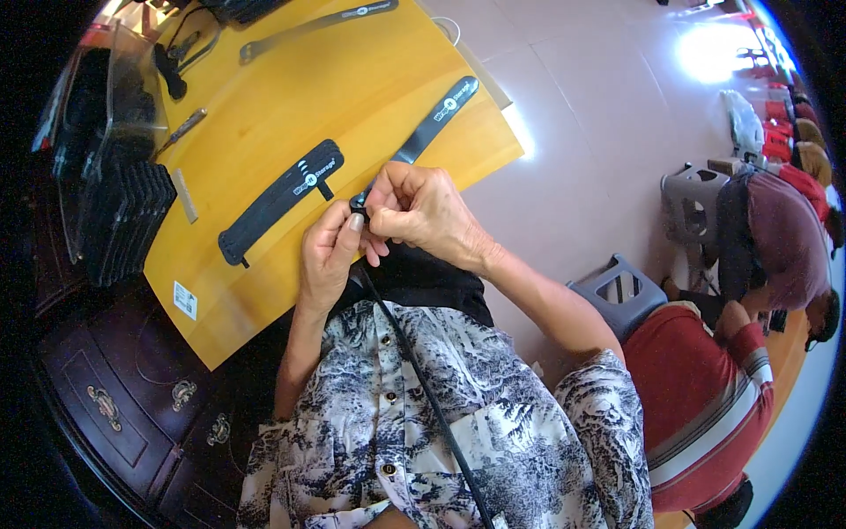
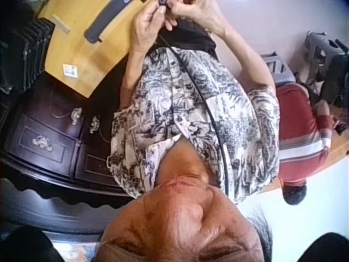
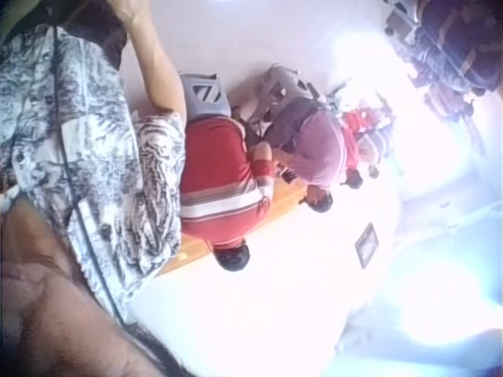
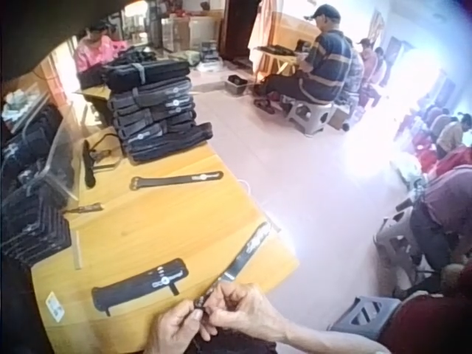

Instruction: Inspecting and organizing black elastic straps at a workbench in a manufacturing environment.

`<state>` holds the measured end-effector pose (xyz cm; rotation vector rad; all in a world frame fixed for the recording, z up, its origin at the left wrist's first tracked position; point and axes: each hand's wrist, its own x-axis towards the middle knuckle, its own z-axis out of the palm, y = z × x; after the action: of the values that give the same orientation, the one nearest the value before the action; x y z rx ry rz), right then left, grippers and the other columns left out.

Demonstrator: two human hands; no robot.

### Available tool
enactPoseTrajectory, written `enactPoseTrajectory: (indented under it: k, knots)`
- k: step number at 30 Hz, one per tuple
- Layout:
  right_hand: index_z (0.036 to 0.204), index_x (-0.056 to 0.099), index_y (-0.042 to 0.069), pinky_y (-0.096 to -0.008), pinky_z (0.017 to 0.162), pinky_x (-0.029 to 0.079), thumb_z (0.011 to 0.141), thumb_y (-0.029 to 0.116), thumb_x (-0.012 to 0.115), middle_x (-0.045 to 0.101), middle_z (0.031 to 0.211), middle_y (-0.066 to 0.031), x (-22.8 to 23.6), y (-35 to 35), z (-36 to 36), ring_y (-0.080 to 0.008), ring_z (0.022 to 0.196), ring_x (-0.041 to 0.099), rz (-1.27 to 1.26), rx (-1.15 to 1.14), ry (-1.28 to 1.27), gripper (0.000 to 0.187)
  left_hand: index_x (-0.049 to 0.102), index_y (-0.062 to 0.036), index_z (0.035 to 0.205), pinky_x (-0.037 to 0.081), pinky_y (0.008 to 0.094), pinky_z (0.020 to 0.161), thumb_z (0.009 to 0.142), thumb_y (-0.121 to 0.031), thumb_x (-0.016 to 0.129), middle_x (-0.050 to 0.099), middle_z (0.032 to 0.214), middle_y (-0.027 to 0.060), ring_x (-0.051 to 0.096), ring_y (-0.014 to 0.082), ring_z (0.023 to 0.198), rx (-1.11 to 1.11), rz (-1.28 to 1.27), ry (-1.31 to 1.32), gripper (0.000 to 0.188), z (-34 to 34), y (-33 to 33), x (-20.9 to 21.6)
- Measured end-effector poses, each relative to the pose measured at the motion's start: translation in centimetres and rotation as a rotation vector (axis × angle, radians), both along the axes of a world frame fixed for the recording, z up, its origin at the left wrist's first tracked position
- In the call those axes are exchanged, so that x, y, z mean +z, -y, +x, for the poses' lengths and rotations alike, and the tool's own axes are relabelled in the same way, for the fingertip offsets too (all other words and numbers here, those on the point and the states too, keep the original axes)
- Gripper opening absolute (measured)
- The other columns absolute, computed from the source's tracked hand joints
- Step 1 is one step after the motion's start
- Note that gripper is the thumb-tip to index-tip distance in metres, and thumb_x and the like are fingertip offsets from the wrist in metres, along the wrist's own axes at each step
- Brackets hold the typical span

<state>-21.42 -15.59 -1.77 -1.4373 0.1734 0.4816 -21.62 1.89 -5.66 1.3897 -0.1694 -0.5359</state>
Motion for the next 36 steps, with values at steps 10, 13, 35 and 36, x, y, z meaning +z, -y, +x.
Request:
enactPoseTrajectory:
  k: [10, 13, 35, 36]
  knots:
    - [0.084, 0.051, 0.004, -0.0367, 0.051, 0.046, 0.089, 0.039, 0.060, 0.060, 0.065, -0.0105, 4.3, 2.3, 2.0, -0.0257, 0.056, 0.062, -0.685, 0.526, 0.572, 0.037, 0.054, 0.0008, 0.084, 0.043, 0.0234, 0.051, 0.098, -0.015, 0.047, 0.058, 0.070, 0.0055, 0.055, 0.0096, 0.058, -0.101, 0.157, 0.168, 0.022, 0.8, -0.6, 3.5]
    - [0.086, 0.049, 0.004, -0.0422, 0.055, 0.048, 0.093, 0.039, 0.053, 0.063, 0.071, -0.0137, 5.4, 2.1, 2.1, -0.0335, 0.063, 0.062, -0.741, 0.596, 0.623, 0.035, 0.054, 0.0009, 0.084, 0.043, 0.0238, 0.052, 0.098, -0.014, 0.047, 0.057, 0.072, 0.0052, 0.056, 0.0104, 0.060, -0.145, 0.120, 0.182, 0.022, 1.2, -0.9, 4.0]
    - [0.085, 0.053, 0.003, -0.0264, 0.054, 0.043, 0.095, 0.030, 0.056, 0.057, 0.066, -0.0030, 3.5, 3.3, -0.7, -0.0113, 0.057, 0.055, 0.040, -0.002, 0.298, 0.028, 0.056, -0.0047, 0.081, 0.035, 0.0190, 0.048, 0.100, -0.035, 0.045, 0.053, 0.065, -0.0012, 0.045, 0.0054, 0.053, -0.096, -0.140, -0.058, 0.038, 1.9, 3.8, 4.1]
    - [0.086, 0.053, 0.004, -0.0274, 0.053, 0.042, 0.091, 0.032, 0.061, 0.053, 0.063, -0.0032, 4.2, 3.5, -0.8, -0.0125, 0.055, 0.053, -0.340, 0.012, 0.443, 0.030, 0.055, -0.0041, 0.077, 0.035, 0.0199, 0.048, 0.100, -0.034, 0.045, 0.051, 0.063, -0.0019, 0.044, 0.0055, 0.053, -0.059, -0.112, -0.024, 0.039, 1.8, 4.3, 4.5]
